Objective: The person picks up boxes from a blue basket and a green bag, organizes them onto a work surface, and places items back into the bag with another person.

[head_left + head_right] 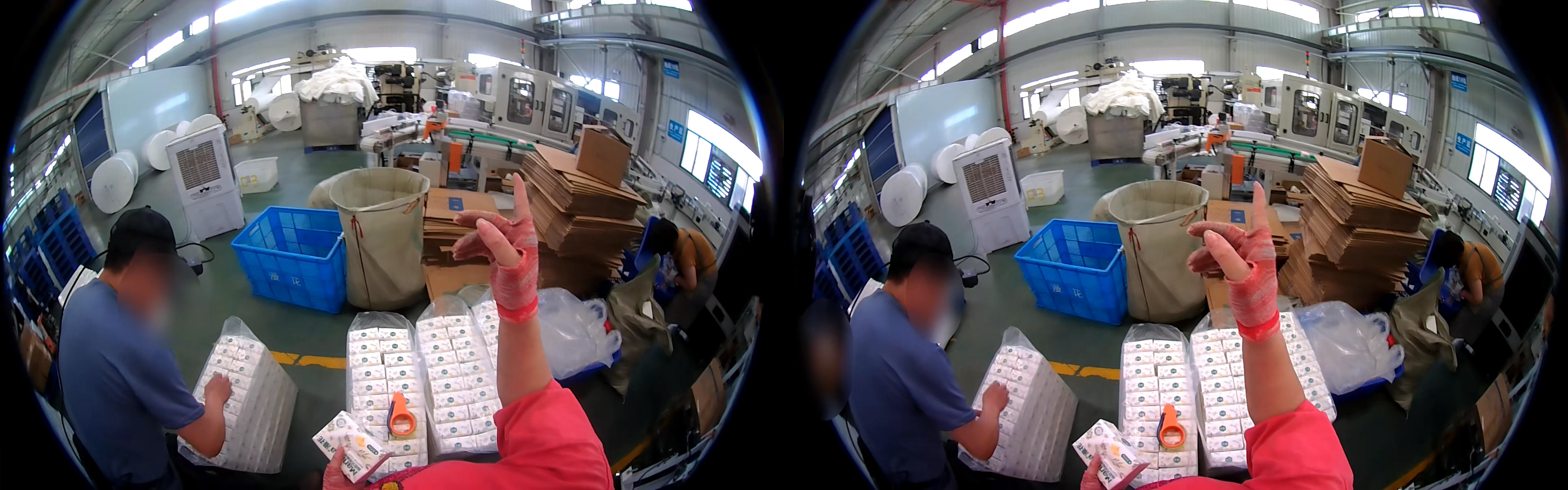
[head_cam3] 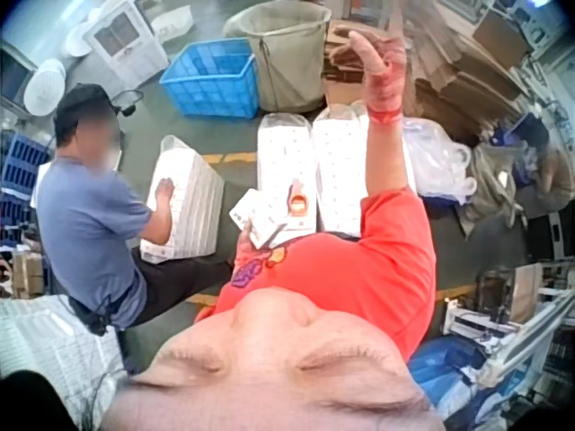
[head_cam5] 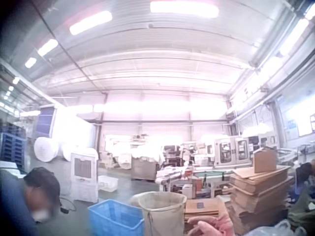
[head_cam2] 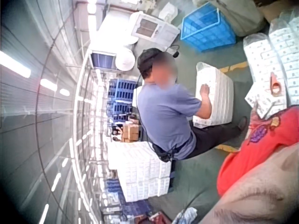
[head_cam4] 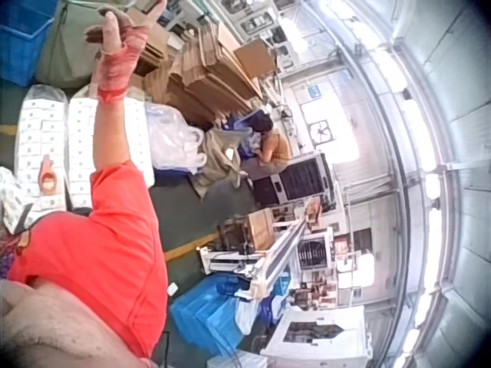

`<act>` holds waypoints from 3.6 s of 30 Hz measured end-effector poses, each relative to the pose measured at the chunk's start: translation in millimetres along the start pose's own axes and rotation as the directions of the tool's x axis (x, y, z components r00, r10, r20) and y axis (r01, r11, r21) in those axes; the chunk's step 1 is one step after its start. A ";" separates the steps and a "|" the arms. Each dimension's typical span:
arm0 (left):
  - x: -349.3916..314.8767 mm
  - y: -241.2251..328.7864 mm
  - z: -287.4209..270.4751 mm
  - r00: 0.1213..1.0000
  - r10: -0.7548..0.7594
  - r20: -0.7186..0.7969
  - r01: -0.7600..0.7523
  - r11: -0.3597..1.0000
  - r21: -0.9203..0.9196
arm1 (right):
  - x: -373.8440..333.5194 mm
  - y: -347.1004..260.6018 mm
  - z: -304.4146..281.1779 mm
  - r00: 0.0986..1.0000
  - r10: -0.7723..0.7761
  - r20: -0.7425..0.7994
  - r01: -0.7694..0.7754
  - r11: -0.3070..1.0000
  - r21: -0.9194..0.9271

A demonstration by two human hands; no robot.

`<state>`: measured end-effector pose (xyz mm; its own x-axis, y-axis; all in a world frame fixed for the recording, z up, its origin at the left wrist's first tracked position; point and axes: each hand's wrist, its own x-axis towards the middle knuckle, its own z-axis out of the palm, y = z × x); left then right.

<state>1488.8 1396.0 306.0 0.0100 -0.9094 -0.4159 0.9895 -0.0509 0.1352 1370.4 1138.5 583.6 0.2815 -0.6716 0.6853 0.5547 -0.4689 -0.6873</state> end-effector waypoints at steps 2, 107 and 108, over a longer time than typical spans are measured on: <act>-11.6 -0.7 5.2 1.000 0.016 0.012 -0.015 0.999 -0.037 | -4.2 -2.5 4.7 1.000 -0.005 -0.010 0.005 1.000 -0.003; -40.8 19.5 21.4 0.558 0.759 0.335 -0.657 0.157 0.737 | -253.6 103.3 65.1 0.578 0.537 0.615 -0.631 0.772 -0.081; -39.0 13.7 13.6 0.525 0.796 0.302 -0.689 0.189 0.699 | -255.3 101.1 66.6 0.572 0.539 0.618 -0.683 0.731 -0.006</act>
<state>1500.0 1425.1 336.3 0.7490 -0.6427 0.1610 0.0797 0.3287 0.9411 1406.7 1300.7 355.2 0.9440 -0.2826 0.1700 0.2087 0.1125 -0.9715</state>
